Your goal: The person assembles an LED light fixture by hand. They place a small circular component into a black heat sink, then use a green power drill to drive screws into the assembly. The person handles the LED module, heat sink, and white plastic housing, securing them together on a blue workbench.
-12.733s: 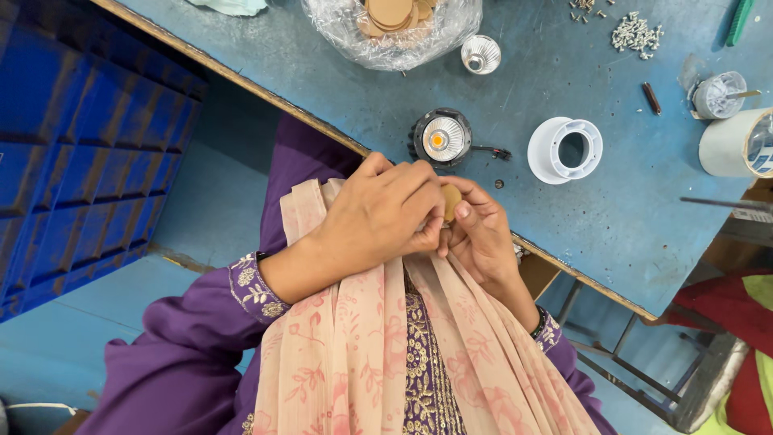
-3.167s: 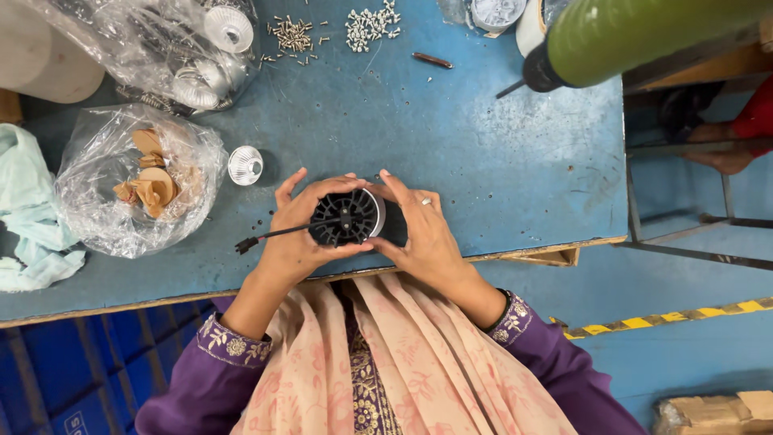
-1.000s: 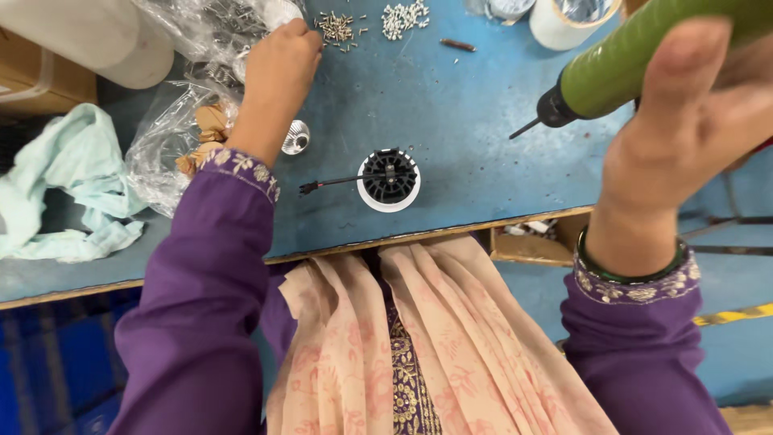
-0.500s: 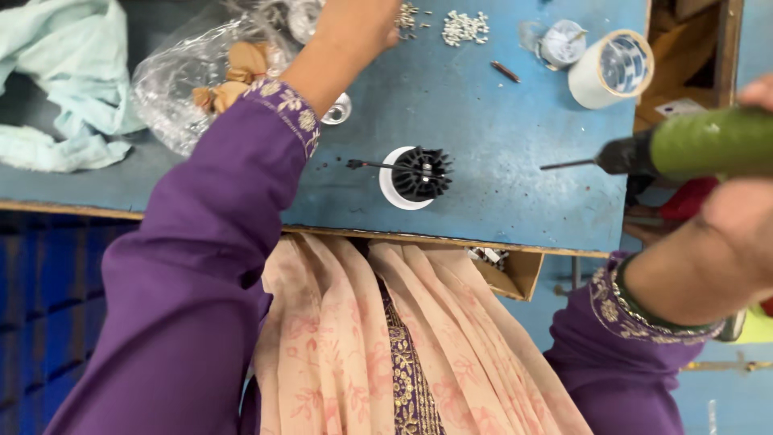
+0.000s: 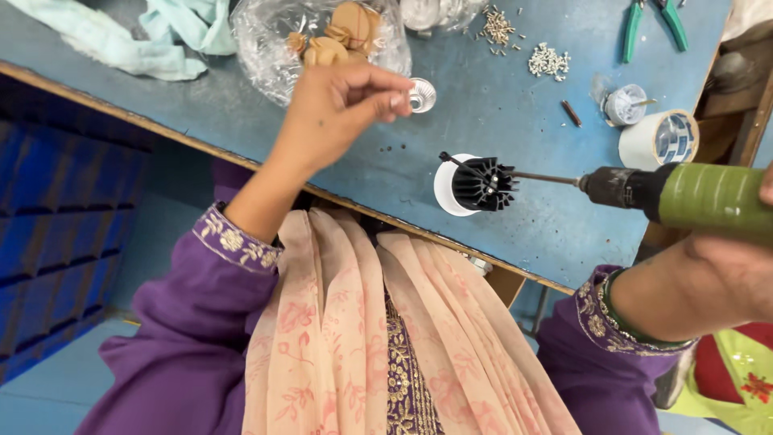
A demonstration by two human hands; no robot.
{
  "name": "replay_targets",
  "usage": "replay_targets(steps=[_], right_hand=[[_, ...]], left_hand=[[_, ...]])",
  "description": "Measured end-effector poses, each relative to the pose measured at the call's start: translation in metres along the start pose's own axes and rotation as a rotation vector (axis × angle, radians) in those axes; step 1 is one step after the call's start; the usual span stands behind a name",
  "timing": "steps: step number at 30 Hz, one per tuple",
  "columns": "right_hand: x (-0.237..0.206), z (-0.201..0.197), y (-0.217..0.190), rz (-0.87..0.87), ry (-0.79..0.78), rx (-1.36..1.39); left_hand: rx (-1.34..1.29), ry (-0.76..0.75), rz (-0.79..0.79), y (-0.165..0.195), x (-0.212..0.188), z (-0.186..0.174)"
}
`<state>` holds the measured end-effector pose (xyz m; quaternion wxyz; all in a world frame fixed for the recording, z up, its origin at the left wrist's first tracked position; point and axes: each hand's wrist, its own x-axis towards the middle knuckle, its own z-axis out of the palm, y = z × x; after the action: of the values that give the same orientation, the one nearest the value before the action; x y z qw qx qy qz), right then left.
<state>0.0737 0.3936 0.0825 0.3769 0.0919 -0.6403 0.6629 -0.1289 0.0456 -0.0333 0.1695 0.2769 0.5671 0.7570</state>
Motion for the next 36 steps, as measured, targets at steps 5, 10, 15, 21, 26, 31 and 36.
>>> replay_targets(steps=[5,10,15,21,26,31,36], right_hand=[[-0.007,0.032,0.002,-0.062,-0.007,0.179],[-0.004,0.055,0.008,-0.079,-0.02,0.26],[-0.002,0.06,0.017,-0.125,0.045,0.329],[0.001,0.046,0.014,-0.09,0.049,0.36],[-0.001,0.039,0.015,-0.059,0.087,0.4],[0.006,0.037,0.01,-0.038,-0.002,0.379],[0.005,0.045,0.011,-0.083,0.004,0.341]], left_hand=[[-0.106,0.043,-0.147,-0.001,-0.042,0.028],[0.073,0.041,-0.154,0.004,-0.058,0.04],[0.102,0.054,-0.082,0.006,-0.063,0.036],[0.095,0.048,-0.072,0.006,-0.063,0.037],[0.109,0.054,-0.063,0.007,-0.064,0.04],[0.098,0.046,-0.064,0.01,-0.064,0.042],[0.118,0.026,-0.04,0.013,-0.062,0.043]])
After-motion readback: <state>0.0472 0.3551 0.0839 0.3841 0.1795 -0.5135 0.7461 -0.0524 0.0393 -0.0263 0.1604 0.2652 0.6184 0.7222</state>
